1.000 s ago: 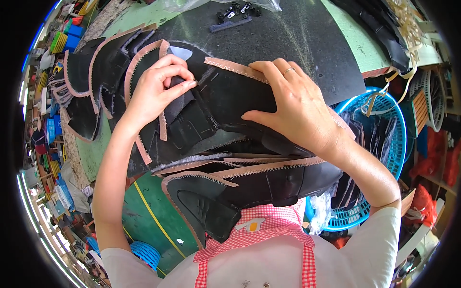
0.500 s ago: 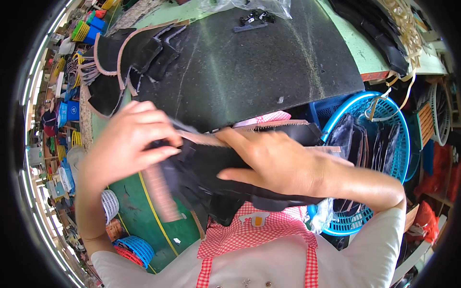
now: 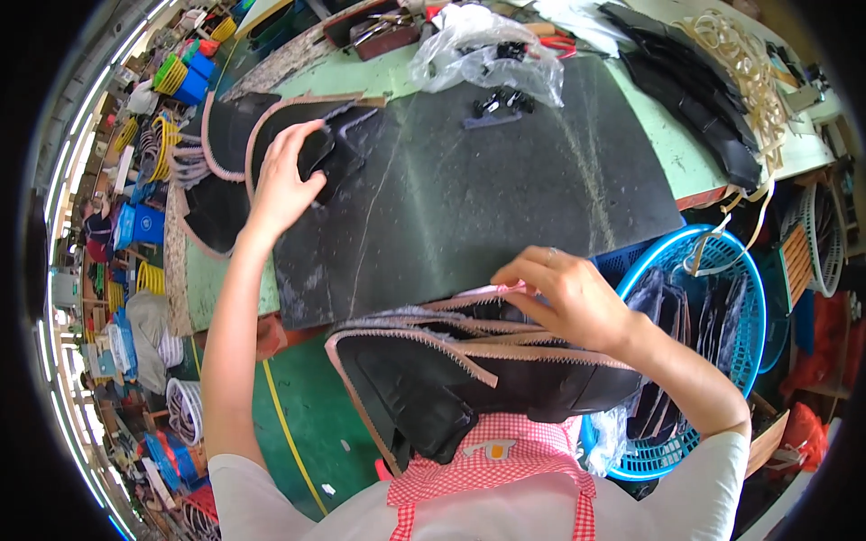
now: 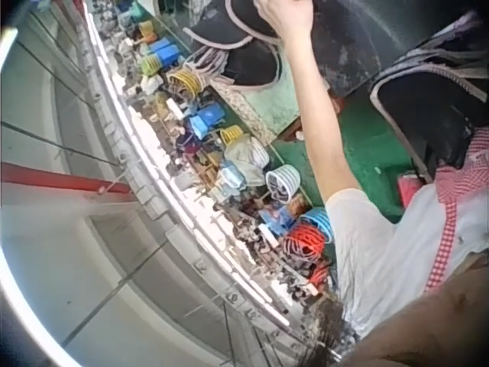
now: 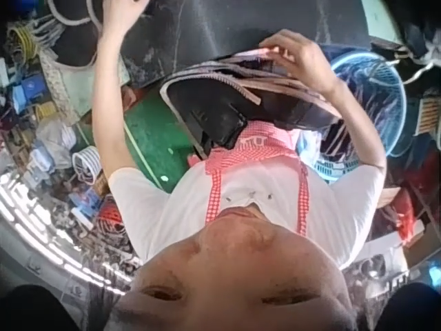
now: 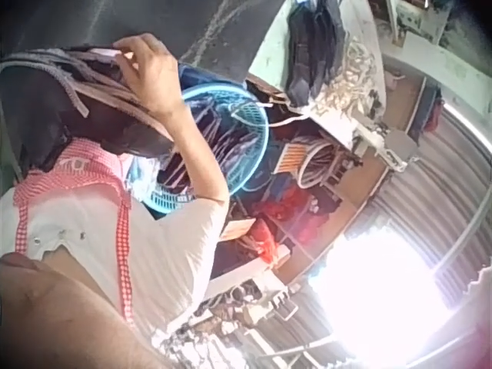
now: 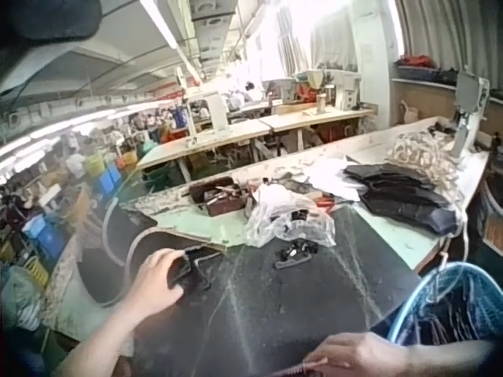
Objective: Assembling shoe uppers by manually attaching small plastic clips or tabs to leather components at a factory workbench.
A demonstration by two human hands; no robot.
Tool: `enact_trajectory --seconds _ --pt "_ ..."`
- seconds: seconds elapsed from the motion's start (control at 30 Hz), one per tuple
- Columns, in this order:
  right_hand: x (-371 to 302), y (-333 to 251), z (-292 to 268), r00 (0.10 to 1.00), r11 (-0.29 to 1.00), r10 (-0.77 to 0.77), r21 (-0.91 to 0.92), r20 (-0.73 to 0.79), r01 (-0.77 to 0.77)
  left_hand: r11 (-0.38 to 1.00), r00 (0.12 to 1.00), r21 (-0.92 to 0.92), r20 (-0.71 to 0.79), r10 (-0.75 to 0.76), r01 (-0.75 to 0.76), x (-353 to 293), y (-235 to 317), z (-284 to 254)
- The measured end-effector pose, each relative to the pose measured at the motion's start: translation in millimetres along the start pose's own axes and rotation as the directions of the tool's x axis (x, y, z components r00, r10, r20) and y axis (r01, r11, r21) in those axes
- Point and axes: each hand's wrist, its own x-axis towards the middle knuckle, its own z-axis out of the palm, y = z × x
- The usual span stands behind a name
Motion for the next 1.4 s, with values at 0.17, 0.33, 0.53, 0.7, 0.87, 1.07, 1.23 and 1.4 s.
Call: enact_trajectory --seconds 0.17,0.33,0.53,0.7,0.87,1.07,1.23,1.4 --pt "44.7 31.3 -23.9 0.990 0.995 0.024 -0.093 -0.141 -0.038 0.974 0.969 0.074 0.115 -0.220 0.213 12.3 -41.3 19.8" --pt "66.5 62.0 -50.8 0.962 0.979 0.091 -0.155 -0.258 -0.134 0.999 0.999 -0.037 -0.053 -0.003 0.001 2.4 56.8 -36.7" --pt "107.0 59.4 -43.9 0.946 0.983 0.045 -0.154 -0.320 -0.099 0.935 0.860 -0.314 0.418 0.293 -0.166 -52.3 142.9 -7.6" --pt "120.9 85.8 -48.2 0.929 0.918 -0.025 -0.376 -0.369 -0.125 0.903 0.887 -0.427 0.400 0.232 -0.044 -34.9 129.3 17.3" --pt "62.1 58.1 -61.6 0.970 0.926 0.242 -0.300 0.003 -0.230 0.891 0.887 -0.451 0.433 0.161 0.059 -42.3 114.2 18.3" --pt "-9.7 3.4 -73.5 0.896 0.908 0.383 -0.271 0.223 -0.320 0.907 0.885 -0.413 0.385 0.261 -0.087 -10.1 124.2 17.5" --pt "49.0 9.0 -38.9 0.806 0.808 0.589 0.048 -0.054 -0.588 0.881 0.883 -0.455 0.351 0.312 -0.130 8.0 127.3 50.0" --pt "65.5 14.6 -20.6 0.917 0.913 0.390 0.164 -0.083 -0.373 0.875 0.877 -0.443 0.321 0.358 -0.195 18.5 123.9 64.0"
